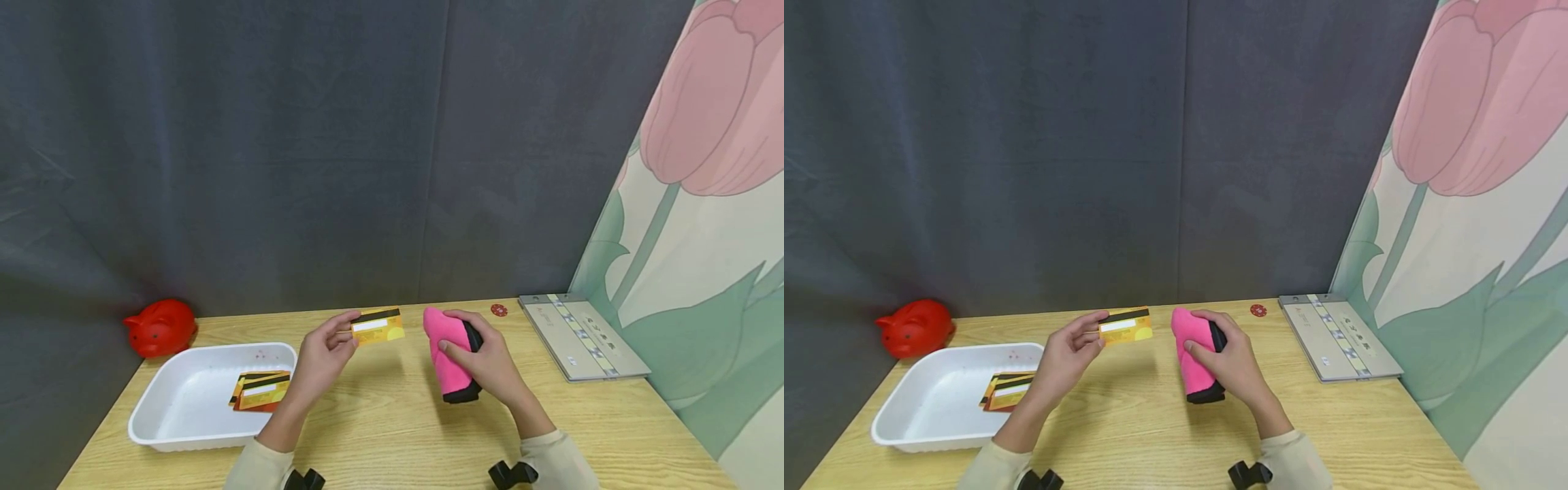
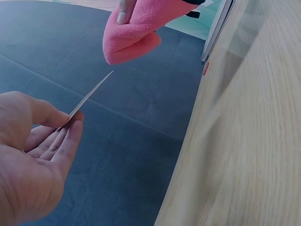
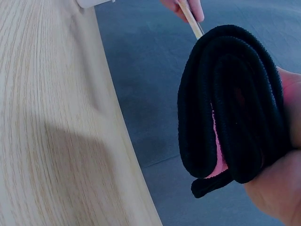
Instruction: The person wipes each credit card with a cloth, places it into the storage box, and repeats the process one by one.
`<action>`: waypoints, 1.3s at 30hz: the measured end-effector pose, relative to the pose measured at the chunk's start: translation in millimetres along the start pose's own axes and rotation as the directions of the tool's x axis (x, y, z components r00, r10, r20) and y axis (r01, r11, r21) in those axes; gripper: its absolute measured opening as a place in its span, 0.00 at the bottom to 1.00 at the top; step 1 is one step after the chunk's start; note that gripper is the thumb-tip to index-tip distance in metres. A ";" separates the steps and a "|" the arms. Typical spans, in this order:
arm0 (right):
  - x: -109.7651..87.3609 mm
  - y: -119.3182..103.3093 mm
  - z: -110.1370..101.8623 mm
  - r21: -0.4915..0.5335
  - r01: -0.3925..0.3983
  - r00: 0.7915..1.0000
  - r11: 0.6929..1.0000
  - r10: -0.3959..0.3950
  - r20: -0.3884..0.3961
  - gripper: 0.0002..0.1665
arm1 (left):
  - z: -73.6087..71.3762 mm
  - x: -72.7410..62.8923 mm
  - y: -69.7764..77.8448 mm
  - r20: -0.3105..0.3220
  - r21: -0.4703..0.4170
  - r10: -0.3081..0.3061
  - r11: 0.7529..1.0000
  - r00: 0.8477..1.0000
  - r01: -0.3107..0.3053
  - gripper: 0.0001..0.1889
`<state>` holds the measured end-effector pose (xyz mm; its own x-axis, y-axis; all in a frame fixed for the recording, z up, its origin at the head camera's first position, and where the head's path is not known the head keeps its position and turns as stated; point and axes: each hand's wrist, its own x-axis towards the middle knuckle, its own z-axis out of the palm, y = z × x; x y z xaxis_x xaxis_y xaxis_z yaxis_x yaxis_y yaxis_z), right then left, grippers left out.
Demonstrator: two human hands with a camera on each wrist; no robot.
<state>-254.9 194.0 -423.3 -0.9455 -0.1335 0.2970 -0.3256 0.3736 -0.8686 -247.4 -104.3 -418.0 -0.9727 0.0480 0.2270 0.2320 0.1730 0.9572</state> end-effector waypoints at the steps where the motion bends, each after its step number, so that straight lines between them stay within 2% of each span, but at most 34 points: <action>1: 0.0 0.0 0.1 0.002 0.000 1.000 1.000 0.000 0.000 0.30 | 0.2 0.1 -0.8 0.005 0.005 -0.004 1.000 1.000 0.004 0.24; 14: -1.7 -2.2 6.2 0.014 0.014 1.000 1.000 -0.014 0.021 0.29 | 12.6 -0.9 -9.9 0.059 0.006 0.005 1.000 0.998 -0.005 0.24; 21: -1.0 -0.1 12.0 0.009 0.071 0.996 0.997 -0.071 0.054 0.29 | 21.4 -2.4 -12.4 0.059 0.003 0.001 1.000 0.998 -0.002 0.25; 28: -2.1 0.1 15.7 -0.006 0.072 0.996 0.997 -0.071 0.046 0.29 | 28.7 -4.8 -13.2 0.070 -0.034 -0.005 0.999 0.998 0.007 0.25; 39: -3.7 -1.6 21.8 -0.042 0.099 0.994 0.994 -0.097 0.053 0.29 | 34.0 -6.4 -11.5 0.042 -0.044 0.014 0.999 0.999 -0.012 0.25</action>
<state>-250.8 173.8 -431.6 -0.9080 -0.2172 0.3583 -0.4175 0.3967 -0.8176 -243.6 -73.2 -436.6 -0.9682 0.0914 0.2328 0.2433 0.1288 0.9614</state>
